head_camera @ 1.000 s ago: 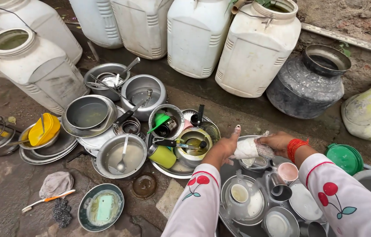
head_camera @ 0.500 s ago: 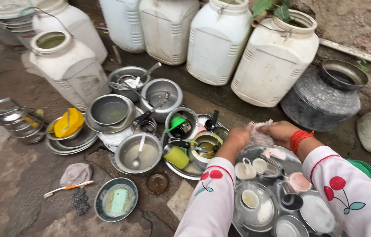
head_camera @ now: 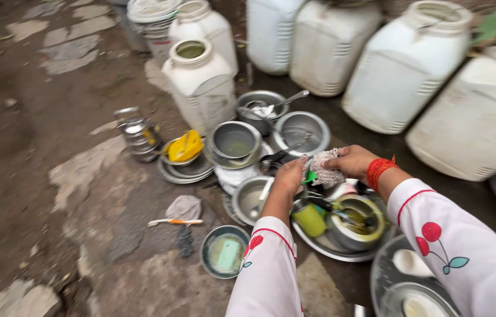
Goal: The person washes a cup, a bowl, and a mug by hand using a cloth and soap, dipping them into water before placing them on a tray.
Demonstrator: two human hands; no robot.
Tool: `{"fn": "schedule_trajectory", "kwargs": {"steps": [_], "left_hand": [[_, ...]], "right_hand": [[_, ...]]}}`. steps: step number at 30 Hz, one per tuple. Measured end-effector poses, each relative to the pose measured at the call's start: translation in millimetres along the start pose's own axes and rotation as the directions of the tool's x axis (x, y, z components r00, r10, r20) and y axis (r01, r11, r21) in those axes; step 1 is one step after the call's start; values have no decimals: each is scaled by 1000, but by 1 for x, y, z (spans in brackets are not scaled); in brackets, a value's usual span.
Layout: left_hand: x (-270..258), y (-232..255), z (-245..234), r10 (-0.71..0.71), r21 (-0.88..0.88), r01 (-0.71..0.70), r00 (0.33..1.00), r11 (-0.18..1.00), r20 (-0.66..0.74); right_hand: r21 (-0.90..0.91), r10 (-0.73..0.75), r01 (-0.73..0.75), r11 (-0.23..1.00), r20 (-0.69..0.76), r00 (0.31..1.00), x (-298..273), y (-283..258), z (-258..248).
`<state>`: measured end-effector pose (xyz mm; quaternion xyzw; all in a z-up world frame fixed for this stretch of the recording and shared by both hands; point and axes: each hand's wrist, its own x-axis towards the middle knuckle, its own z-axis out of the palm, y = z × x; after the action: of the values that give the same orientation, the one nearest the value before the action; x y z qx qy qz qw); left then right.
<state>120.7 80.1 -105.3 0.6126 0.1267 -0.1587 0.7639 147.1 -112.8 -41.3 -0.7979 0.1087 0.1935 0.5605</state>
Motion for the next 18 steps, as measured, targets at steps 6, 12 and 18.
{"fn": "schedule_trajectory", "kwargs": {"steps": [6, 12, 18], "left_hand": [[18, -38, -104, 63, -27, -64, 998, 998, -23], [10, -134, -192, -35, -183, 4, 985, 983, -169], [23, -239, -246, -42, -87, 6, 908, 996, -416]], "right_hand": [[-174, 15, 27, 984, 232, 973, 71, 17, 104], [-249, 36, 43, 968, 306, 951, 98, 97, 224], [-552, -89, 212, 807, 241, 966, 93, 185, 307]]}}
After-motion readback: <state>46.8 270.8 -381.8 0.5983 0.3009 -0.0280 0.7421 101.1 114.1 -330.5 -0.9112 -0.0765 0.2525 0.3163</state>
